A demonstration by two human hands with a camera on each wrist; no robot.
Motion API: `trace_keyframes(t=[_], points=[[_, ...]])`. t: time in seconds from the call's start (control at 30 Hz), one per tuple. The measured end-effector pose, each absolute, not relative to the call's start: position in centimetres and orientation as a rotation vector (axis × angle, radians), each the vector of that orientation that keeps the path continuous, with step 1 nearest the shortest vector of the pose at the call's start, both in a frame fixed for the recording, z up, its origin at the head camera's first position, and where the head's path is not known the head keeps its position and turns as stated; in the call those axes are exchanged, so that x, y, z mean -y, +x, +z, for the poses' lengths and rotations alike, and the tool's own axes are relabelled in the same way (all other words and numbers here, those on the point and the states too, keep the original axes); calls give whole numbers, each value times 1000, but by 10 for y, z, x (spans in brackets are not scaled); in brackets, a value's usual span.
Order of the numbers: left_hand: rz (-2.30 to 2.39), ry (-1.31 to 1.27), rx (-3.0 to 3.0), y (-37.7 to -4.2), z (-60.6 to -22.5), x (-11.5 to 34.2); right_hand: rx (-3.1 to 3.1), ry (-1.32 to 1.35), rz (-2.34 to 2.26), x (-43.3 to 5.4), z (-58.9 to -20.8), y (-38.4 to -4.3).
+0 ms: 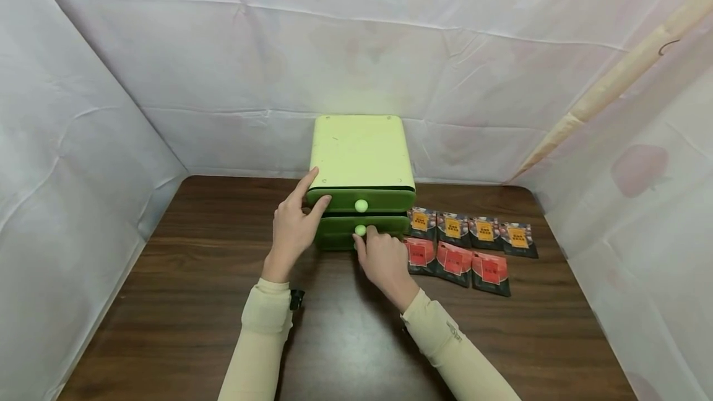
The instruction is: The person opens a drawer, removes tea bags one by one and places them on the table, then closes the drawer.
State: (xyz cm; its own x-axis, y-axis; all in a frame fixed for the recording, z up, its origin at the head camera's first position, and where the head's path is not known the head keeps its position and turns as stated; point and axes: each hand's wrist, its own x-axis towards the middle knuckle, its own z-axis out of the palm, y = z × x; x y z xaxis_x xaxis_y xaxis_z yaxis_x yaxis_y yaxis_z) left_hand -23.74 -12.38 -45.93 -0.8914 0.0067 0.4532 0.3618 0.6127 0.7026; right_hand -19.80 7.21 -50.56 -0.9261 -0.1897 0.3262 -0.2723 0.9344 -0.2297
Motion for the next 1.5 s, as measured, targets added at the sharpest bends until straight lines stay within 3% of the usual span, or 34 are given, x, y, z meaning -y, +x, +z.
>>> trace_keyframes(t=[0.97, 1.5], points=[[-1043, -341, 2458, -237, -467, 123, 2799, 269, 585, -69, -510, -217], [-1099, -352, 2453, -241, -469, 127, 2998, 191, 450, -62, -538, -213]])
